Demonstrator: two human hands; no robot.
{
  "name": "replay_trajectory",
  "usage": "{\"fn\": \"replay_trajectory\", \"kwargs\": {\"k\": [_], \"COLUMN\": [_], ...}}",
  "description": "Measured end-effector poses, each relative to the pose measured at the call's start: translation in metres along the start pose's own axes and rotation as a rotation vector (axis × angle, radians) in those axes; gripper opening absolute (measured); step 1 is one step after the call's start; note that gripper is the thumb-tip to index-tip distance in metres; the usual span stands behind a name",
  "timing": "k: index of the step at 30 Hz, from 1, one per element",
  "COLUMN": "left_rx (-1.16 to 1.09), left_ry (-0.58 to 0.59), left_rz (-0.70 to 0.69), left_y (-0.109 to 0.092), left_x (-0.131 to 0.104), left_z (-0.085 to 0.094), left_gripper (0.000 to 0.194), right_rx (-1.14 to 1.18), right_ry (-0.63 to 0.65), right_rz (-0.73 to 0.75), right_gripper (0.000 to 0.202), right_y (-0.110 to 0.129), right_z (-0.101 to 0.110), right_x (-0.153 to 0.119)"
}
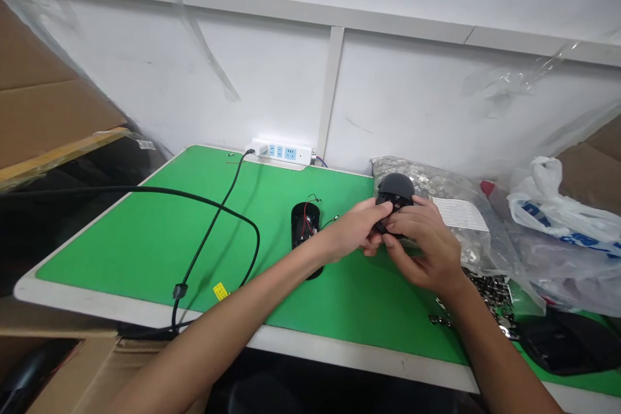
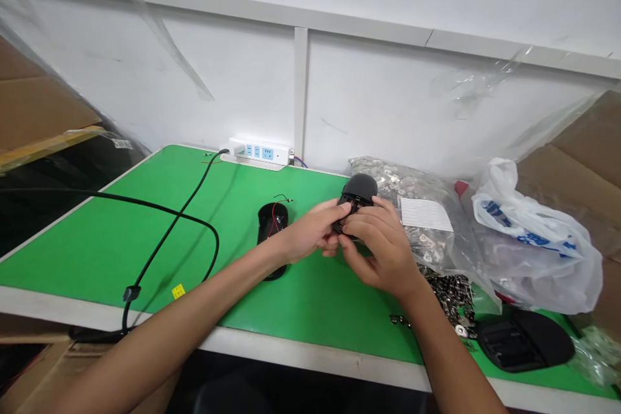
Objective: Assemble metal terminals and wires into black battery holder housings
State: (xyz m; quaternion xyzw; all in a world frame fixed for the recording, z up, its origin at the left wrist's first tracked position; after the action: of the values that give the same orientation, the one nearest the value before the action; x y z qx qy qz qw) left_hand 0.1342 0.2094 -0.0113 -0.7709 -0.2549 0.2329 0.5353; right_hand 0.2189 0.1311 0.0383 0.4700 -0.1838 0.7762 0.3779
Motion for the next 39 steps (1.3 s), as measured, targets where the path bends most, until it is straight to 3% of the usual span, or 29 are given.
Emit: {"fn": "replay_trajectory", "kwargs": {"k": [5,8,12,16,18,20,23,32,39], "left_rx": [0.127,0.136,0.128,0.185,0.250,0.309,0.340,0.506,0.696], "left_ry": [-0.030,-0.096,-0.066,0.139,0.172,0.156,0.152,0.091,0.069], "left_rz": [-0.077,-0.172,-0.253,-0.192,-0.119,-0.077,-0.117,-0.312,-0.384], "left_y": [-0.001,-0.010,-0.021,-0.016,-0.008,-0.003,-0.004,-0.007,-0.012], "left_x": [0.001,-0.001,-0.006,-0.010,-0.010,-0.008,-0.005,-0.011,-0.015], "left_z": [0.002,0.008,0.008,-0.008,-0.012,-0.013,-0.015,-0.016,-0.017], "left_gripper": [0.032,0.032,0.022,0.016,0.017,0.019,0.017,0.028,0.019], "right_rx": [0.007,0.003,0.172,0.669,0.823,0.857,0.825,0.683,0.684], "right_ry": [-0.020,-0.169,-0.389,-0.172,-0.091,-0.098,-0.128,-0.163,-0.156], "right_rz": [0.010,-0.084,-0.406,-0.879,-1.079,-1.183,-1.175,-0.846,-0.796], "right_gripper": [0.031,0.040,0.049,0.055,0.055,0.058,0.060,0.033,0.027], "right_y": [0.004,-0.007,-0.037,-0.050,-0.045,-0.041,-0.039,-0.026,-0.025], "right_z": [0.000,0.006,0.012,-0.015,-0.026,-0.028,-0.024,-0.010,-0.010], "right_x": [0.001,-0.005,-0.016,-0.019,-0.022,-0.023,-0.022,-0.008,-0.007]}}
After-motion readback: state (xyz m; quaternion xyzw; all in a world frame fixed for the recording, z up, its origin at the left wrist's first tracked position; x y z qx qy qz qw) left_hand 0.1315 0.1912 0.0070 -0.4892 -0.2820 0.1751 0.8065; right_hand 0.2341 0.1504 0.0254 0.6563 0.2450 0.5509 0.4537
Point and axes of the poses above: each hand's wrist, its own x-axis towards the middle knuckle, its own z-axis out of the back of the hand, y = z × x, the point moved 7 cm from there along x, towards the middle knuckle, and after that the axes turned 8 degrees about -y, right-handed, at the moved point
